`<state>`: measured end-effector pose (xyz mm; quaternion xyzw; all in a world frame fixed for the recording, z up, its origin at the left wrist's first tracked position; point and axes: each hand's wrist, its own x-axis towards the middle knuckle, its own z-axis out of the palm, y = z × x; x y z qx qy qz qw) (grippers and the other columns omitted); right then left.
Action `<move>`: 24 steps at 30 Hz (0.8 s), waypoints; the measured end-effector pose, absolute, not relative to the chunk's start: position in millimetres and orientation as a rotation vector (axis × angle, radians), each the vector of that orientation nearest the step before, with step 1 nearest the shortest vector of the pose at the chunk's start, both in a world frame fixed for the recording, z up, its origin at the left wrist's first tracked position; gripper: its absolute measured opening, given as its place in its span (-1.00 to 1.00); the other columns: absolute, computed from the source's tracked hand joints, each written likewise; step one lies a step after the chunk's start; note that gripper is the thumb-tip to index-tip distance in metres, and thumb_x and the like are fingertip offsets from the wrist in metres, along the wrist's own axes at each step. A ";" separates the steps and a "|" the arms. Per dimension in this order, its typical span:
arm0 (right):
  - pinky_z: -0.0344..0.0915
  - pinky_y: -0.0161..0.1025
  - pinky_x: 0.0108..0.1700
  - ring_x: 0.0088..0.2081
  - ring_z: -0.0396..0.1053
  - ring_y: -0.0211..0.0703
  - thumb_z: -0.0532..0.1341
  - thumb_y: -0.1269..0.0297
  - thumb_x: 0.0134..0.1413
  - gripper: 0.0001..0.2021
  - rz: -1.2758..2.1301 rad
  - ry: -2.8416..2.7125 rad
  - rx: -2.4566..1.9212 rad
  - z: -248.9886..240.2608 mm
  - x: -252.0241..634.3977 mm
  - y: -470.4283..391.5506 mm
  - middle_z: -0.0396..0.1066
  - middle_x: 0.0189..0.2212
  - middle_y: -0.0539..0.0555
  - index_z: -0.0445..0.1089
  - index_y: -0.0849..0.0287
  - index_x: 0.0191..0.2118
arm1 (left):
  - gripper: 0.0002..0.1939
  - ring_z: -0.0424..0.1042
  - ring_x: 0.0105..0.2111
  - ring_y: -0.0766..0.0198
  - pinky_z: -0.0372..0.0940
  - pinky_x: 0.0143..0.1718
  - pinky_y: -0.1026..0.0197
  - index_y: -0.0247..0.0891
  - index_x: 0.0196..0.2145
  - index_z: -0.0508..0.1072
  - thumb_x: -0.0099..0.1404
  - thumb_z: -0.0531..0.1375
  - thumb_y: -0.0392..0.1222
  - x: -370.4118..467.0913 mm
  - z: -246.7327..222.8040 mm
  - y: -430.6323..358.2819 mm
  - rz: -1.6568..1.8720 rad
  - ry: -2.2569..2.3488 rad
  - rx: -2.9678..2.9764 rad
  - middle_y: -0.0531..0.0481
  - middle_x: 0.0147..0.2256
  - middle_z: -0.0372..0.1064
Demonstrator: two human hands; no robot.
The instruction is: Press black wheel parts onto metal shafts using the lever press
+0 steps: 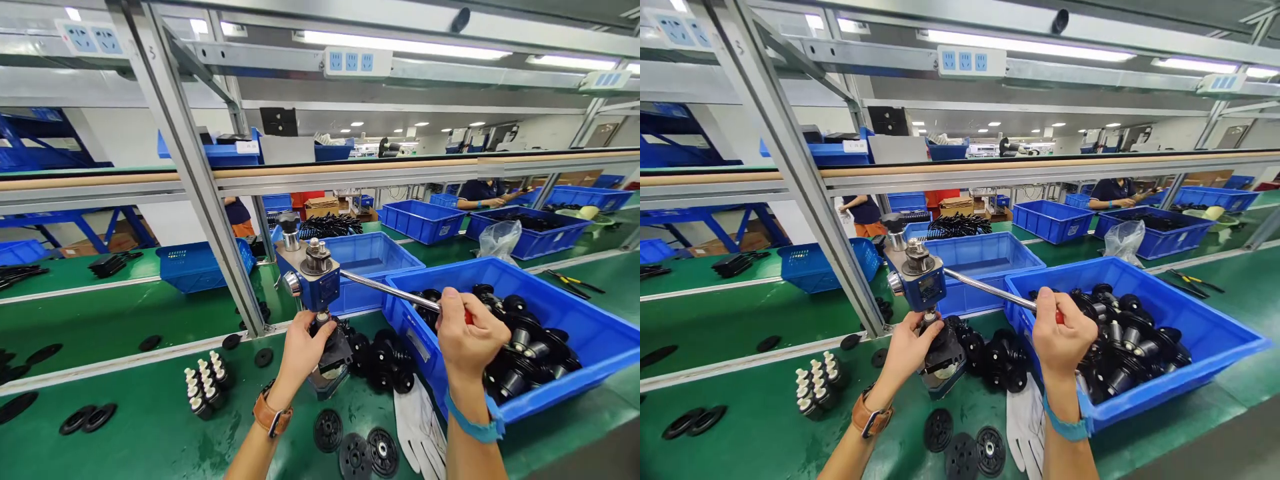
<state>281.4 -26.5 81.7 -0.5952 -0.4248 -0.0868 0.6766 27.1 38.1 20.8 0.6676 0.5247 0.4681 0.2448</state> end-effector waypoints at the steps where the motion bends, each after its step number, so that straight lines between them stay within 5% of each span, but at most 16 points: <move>1: 0.02 -0.24 -0.49 -0.62 0.07 -0.29 0.21 0.00 0.28 -0.53 -0.212 -0.936 -1.315 81.0 281.3 -25.5 0.12 -0.71 -0.08 0.32 0.15 -0.60 | -0.80 0.49 -0.13 0.04 0.33 -0.04 0.05 -0.24 -0.30 0.60 0.26 0.29 -0.05 27.2 21.0 38.5 1.280 1.428 1.827 -0.12 -0.23 0.54; 24: -0.02 -0.23 -0.50 -0.61 0.06 -0.29 0.21 0.01 0.31 -0.53 -0.169 -0.952 -1.342 80.5 279.0 -25.4 0.13 -0.69 -0.07 0.32 0.15 -0.58 | -0.69 0.49 -0.11 0.03 0.33 0.00 0.04 -0.23 -0.23 0.64 0.24 0.26 0.04 23.3 22.0 38.8 1.180 1.440 1.807 -0.14 -0.19 0.54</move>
